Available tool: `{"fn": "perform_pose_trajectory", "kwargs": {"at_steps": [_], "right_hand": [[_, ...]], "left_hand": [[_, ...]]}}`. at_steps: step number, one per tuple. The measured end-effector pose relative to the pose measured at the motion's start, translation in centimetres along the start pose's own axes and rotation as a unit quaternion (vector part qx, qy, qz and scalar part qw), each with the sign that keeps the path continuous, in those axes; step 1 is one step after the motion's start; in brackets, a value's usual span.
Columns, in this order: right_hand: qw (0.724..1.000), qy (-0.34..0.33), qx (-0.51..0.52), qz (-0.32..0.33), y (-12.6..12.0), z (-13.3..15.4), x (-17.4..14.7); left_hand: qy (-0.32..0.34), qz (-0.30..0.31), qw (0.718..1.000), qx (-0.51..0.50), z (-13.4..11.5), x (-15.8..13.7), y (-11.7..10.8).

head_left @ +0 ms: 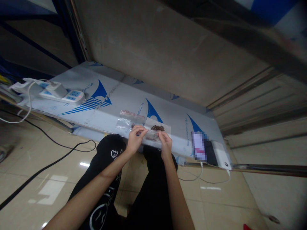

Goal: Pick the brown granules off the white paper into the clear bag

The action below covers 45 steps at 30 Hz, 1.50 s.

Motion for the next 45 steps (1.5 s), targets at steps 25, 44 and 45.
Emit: {"fn": "perform_pose_trajectory", "kwargs": {"at_steps": [25, 44, 45], "right_hand": [[0.989, -0.056, -0.067, 0.116, 1.4, -0.1, -0.4], [0.988, 0.029, -0.026, 0.151, 3.9, -0.9, -1.4], [0.985, 0.031, -0.037, 0.164, 4.2, -0.8, -1.5]], "left_hand": [[0.053, 0.027, 0.998, 0.033, -0.1, -0.7, 1.1], [0.018, -0.055, 0.998, 0.030, 0.0, -0.6, -0.5], [0.009, -0.060, 0.998, 0.025, 0.2, -0.5, -0.6]]}}
Point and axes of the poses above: each hand's wrist, its own x-axis towards the middle knuckle, its own y-axis out of the palm, z = x × y, the point moved 8 cm from there along x, towards the middle knuckle, and after that the axes turned 15 degrees about -y, right-handed, at the moved point
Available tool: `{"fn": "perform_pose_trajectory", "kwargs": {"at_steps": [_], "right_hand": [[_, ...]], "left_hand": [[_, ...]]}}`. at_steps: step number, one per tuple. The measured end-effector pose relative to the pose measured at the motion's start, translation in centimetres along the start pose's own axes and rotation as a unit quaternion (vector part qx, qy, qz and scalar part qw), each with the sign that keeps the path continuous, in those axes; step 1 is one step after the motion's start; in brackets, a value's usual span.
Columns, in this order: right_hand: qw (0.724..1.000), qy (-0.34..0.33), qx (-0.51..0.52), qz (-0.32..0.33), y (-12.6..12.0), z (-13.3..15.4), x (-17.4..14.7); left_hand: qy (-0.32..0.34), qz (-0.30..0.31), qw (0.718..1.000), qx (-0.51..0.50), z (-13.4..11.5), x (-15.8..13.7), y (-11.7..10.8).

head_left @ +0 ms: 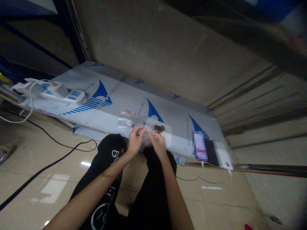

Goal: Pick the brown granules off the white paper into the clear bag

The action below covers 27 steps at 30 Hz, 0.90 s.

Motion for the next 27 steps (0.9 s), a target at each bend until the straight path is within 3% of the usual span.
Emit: {"fn": "perform_pose_trajectory", "kwargs": {"at_steps": [6, 9, 14, 17, 22, 27], "right_hand": [[0.998, 0.008, -0.018, 0.055, 1.9, 0.4, -0.2], [1.000, 0.006, -0.001, 0.013, 1.7, 0.3, 0.2], [0.995, 0.001, 0.001, -0.100, 0.1, -0.4, 1.0], [0.993, -0.012, 0.016, -0.119, 0.2, -0.4, 1.4], [0.999, -0.006, 0.029, -0.033, 2.8, -0.5, 1.5], [0.998, 0.013, 0.038, 0.038, 4.5, -1.2, 1.1]], "left_hand": [[-0.111, -0.047, 0.989, -0.083, 1.7, 1.2, -1.6], [-0.132, -0.061, 0.982, -0.120, 2.1, 1.6, -2.2], [-0.146, -0.014, 0.980, -0.135, 2.7, 1.7, -1.0], [-0.144, -0.010, 0.982, -0.119, 2.9, 1.5, -0.8], [-0.115, -0.058, 0.986, -0.110, 2.4, 1.6, -2.1], [-0.142, -0.083, 0.980, -0.110, 3.2, 1.9, -2.7]]}}
Point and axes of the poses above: each hand's wrist, its own x-axis towards the middle knuckle, its own y-axis out of the palm, z = x × y, the point moved 8 cm from there along x, towards the middle knuckle, and after that the axes turned 15 degrees about -y, right-handed, at the moved point
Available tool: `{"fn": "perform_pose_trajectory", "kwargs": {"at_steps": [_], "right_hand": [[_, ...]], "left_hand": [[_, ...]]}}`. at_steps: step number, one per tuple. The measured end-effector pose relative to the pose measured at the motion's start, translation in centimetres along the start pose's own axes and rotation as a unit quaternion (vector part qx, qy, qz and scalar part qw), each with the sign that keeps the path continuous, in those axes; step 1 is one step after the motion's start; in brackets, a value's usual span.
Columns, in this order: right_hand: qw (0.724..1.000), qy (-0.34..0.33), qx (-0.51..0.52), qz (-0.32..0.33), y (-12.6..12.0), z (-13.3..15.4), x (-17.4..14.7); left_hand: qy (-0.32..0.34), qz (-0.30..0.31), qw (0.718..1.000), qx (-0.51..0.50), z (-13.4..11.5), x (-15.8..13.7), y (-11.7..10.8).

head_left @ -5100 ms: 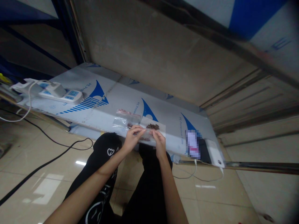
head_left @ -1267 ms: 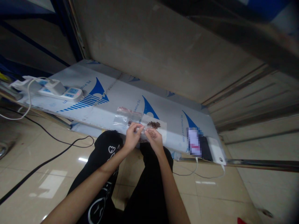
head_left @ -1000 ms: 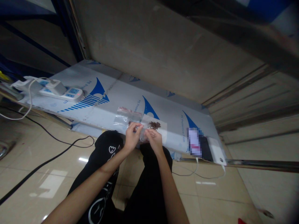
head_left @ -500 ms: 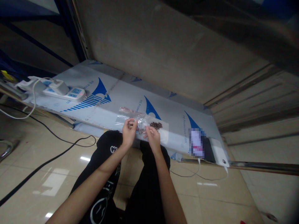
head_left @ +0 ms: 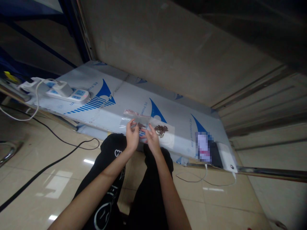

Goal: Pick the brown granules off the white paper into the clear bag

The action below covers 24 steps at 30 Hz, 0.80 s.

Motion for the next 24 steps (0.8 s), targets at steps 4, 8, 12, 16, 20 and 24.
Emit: {"fn": "perform_pose_trajectory", "kwargs": {"at_steps": [4, 8, 12, 16, 20, 24], "right_hand": [[1.000, -0.006, 0.003, -0.004, -0.1, -0.1, 0.0], [0.999, -0.020, -0.022, -0.017, -0.4, 0.1, 0.0], [0.998, -0.029, -0.044, -0.015, -0.4, 0.5, 0.0], [0.998, -0.035, -0.053, -0.017, -0.4, 0.8, 0.0], [0.996, -0.047, -0.068, -0.013, -0.4, 0.9, 0.0], [0.989, -0.097, -0.109, -0.030, -1.1, 1.6, 0.1]], "left_hand": [[0.027, -0.005, 1.000, 0.015, -0.1, 0.0, 0.0], [0.054, -0.014, 0.998, 0.036, -0.4, -0.1, -0.1], [0.066, -0.028, 0.996, 0.062, -0.5, -0.1, -0.3], [0.072, -0.024, 0.994, 0.078, -0.8, -0.3, -0.2], [0.087, -0.036, 0.992, 0.089, -1.2, -0.6, -0.4], [0.114, -0.072, 0.984, 0.114, -1.9, -0.9, -0.8]]}}
Point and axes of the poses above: each hand's wrist, its own x-axis towards the middle knuckle, its own y-axis out of the palm, z = x × y, the point moved 8 cm from there along x, towards the middle knuckle, and after that the axes turned 15 degrees about -y, right-handed, at the moved point
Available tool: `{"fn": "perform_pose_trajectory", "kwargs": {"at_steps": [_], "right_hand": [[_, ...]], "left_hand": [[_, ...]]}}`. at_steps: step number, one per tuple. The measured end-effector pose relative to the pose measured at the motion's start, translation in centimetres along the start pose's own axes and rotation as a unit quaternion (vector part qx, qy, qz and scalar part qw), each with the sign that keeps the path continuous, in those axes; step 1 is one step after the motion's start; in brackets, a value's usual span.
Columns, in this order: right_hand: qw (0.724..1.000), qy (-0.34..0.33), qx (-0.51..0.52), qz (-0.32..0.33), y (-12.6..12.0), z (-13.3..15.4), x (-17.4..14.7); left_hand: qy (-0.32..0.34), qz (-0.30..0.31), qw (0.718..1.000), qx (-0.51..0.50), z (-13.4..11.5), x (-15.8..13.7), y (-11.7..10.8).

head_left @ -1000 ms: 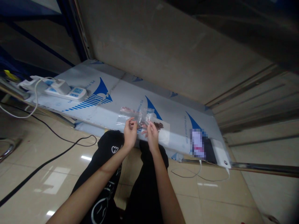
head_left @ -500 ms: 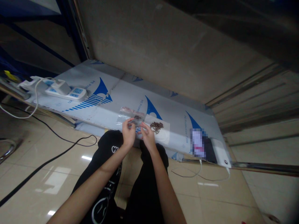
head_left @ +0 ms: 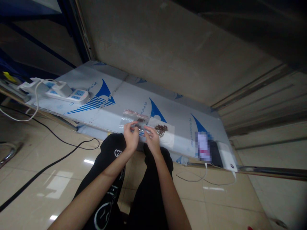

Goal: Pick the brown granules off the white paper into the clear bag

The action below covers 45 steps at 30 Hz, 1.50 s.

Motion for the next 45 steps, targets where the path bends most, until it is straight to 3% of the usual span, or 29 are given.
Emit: {"fn": "perform_pose_trajectory", "kwargs": {"at_steps": [5, 11, 19, 27, 35, 39, 41, 43, 45], "right_hand": [[0.997, -0.020, -0.046, -0.057, -1.7, -0.2, 0.1], [0.994, -0.046, -0.058, -0.078, -3.1, -0.1, 0.0], [0.991, -0.042, -0.059, -0.113, -6.0, -0.6, 0.1], [0.988, -0.049, -0.051, -0.134, -6.7, -0.8, 0.3], [0.985, -0.047, -0.057, -0.153, -6.6, -0.9, -0.1], [0.984, -0.056, -0.074, -0.152, -6.6, -0.7, -0.1], [0.984, -0.056, -0.070, -0.153, -6.6, -0.5, -0.2], [0.985, -0.048, -0.050, -0.156, -6.5, -0.3, -0.4], [0.988, -0.030, -0.009, -0.151, -6.2, 0.0, -0.8]], "left_hand": [[0.090, -0.002, 0.990, 0.111, -2.4, 0.2, -0.2], [0.143, 0.027, 0.941, 0.307, -2.6, 1.7, -0.1], [0.172, 0.100, 0.909, 0.366, 0.0, 3.1, 0.2], [0.188, 0.114, 0.888, 0.405, 1.0, 3.7, 0.2], [0.220, 0.072, 0.928, 0.291, 0.6, 4.1, -1.0], [0.234, -0.042, 0.955, 0.175, -2.3, 2.7, -3.5], [0.241, -0.065, 0.961, 0.115, -3.7, 1.5, -4.5], [0.234, -0.027, 0.970, 0.063, -4.5, 0.3, -4.7], [0.186, 0.034, 0.982, 0.012, -4.1, -0.4, -4.7]]}}
Point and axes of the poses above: each hand's wrist, its own x-axis towards the middle knuckle, its own y-axis out of the palm, z = x × y, the point moved 8 cm from there along x, towards the middle knuckle, and after that the axes turned 15 degrees about -y, right-handed, at the moved point
